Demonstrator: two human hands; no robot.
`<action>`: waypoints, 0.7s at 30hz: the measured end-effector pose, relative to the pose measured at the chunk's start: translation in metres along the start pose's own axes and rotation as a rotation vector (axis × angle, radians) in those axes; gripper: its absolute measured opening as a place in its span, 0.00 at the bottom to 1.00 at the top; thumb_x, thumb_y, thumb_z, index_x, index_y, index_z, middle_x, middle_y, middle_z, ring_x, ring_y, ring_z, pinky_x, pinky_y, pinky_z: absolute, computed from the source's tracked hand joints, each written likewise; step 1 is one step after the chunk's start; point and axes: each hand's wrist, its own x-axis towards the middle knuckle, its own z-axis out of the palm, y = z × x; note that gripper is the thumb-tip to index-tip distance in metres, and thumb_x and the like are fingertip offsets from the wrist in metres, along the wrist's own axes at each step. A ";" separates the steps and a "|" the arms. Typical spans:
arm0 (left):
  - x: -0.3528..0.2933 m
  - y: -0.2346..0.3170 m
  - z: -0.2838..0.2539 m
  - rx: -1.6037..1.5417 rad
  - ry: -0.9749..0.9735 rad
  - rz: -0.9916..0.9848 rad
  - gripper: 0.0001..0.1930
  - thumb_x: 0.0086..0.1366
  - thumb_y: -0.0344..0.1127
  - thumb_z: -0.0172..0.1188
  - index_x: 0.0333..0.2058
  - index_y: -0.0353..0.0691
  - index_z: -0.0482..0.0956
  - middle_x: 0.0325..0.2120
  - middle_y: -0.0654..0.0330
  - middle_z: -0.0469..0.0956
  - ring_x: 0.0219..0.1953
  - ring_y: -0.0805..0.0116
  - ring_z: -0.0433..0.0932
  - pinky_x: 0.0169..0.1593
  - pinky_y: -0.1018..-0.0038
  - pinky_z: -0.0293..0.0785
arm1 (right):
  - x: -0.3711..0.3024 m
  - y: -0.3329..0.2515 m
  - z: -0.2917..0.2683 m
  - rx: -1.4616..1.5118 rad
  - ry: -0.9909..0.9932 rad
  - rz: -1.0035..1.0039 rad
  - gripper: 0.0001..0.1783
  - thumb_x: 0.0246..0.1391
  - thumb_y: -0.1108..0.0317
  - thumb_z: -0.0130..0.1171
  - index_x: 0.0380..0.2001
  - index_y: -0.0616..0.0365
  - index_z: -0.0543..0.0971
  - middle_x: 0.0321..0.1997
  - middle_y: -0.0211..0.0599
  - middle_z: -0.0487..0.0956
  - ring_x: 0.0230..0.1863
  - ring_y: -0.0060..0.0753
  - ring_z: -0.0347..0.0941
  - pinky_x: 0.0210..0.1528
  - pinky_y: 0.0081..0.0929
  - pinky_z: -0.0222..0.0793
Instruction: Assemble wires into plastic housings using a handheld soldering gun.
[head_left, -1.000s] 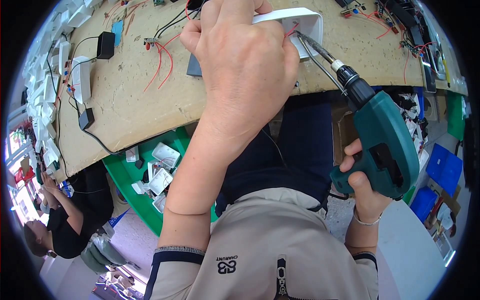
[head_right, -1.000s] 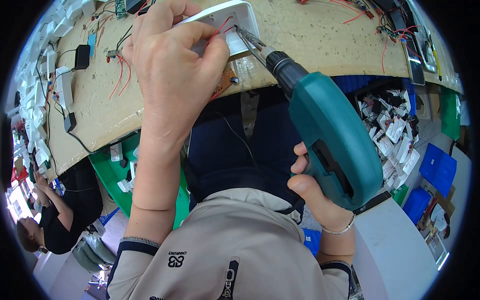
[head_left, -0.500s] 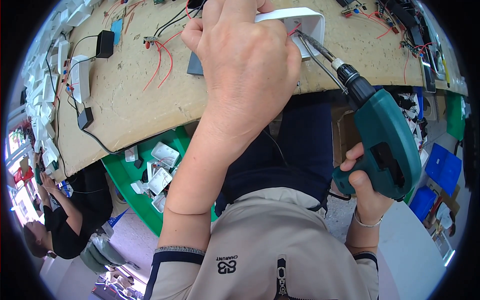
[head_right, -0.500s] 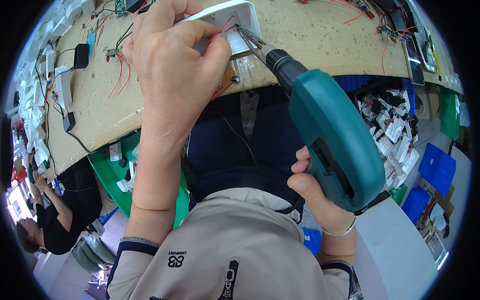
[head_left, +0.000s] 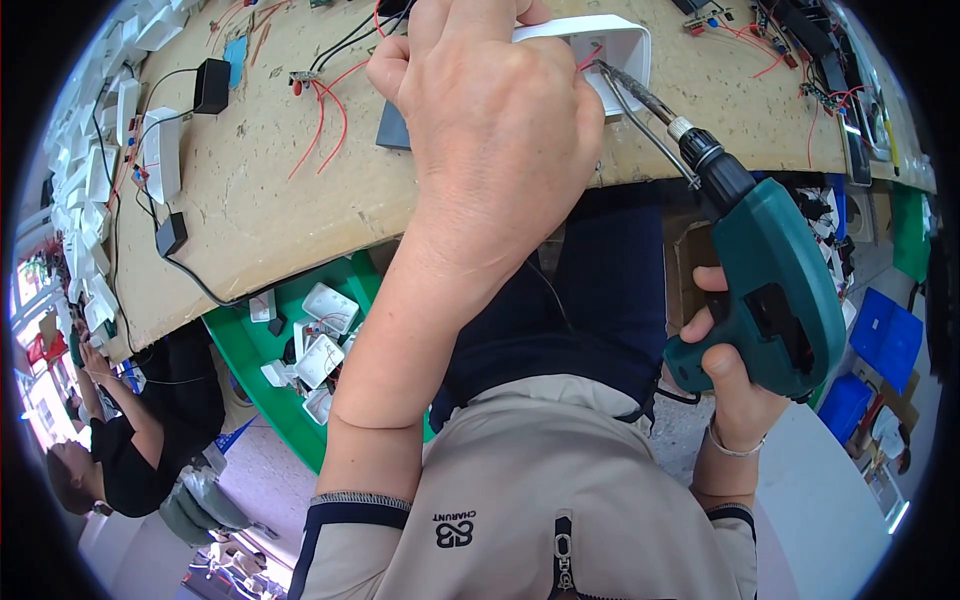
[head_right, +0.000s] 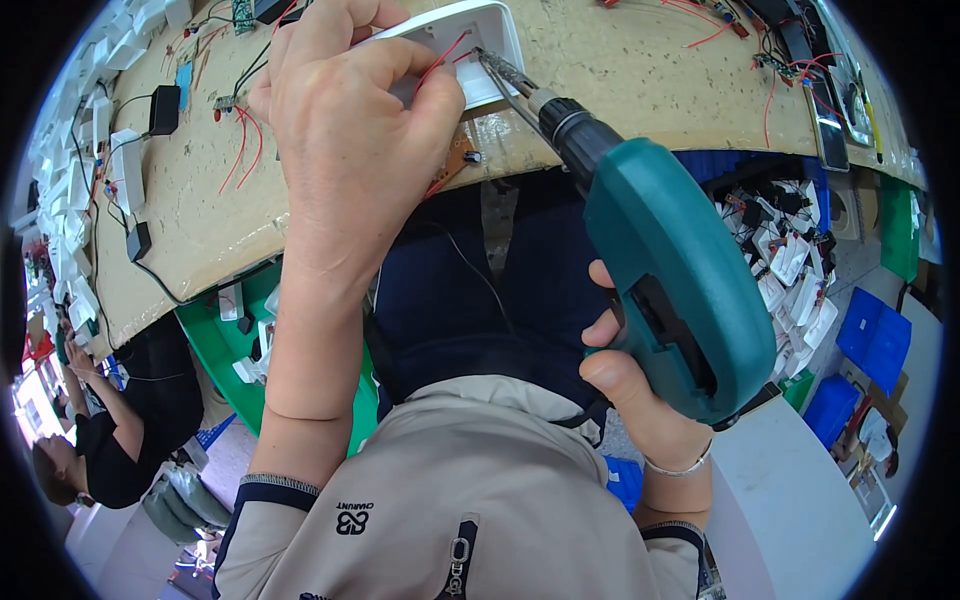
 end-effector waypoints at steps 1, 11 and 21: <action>0.008 0.016 -0.014 0.199 -0.431 -0.402 0.01 0.39 0.27 0.57 0.16 0.37 0.75 0.26 0.59 0.70 0.32 0.60 0.66 0.36 0.67 0.55 | 0.000 0.000 0.000 0.009 0.005 0.001 0.40 0.38 0.57 0.66 0.50 0.68 0.60 0.39 0.53 0.72 0.27 0.27 0.72 0.27 0.18 0.70; -0.021 -0.034 0.020 -0.178 0.422 0.392 0.01 0.39 0.27 0.57 0.15 0.37 0.75 0.26 0.58 0.69 0.31 0.59 0.66 0.36 0.66 0.55 | -0.001 -0.001 0.001 0.000 -0.008 -0.020 0.43 0.37 0.56 0.66 0.52 0.67 0.59 0.42 0.56 0.71 0.26 0.26 0.72 0.27 0.18 0.70; -0.021 -0.031 0.017 0.016 0.087 0.092 0.01 0.40 0.28 0.57 0.16 0.38 0.75 0.27 0.58 0.69 0.33 0.59 0.66 0.37 0.66 0.54 | -0.001 -0.003 0.002 -0.003 -0.002 -0.022 0.42 0.37 0.55 0.66 0.51 0.67 0.60 0.42 0.55 0.72 0.26 0.25 0.72 0.27 0.17 0.70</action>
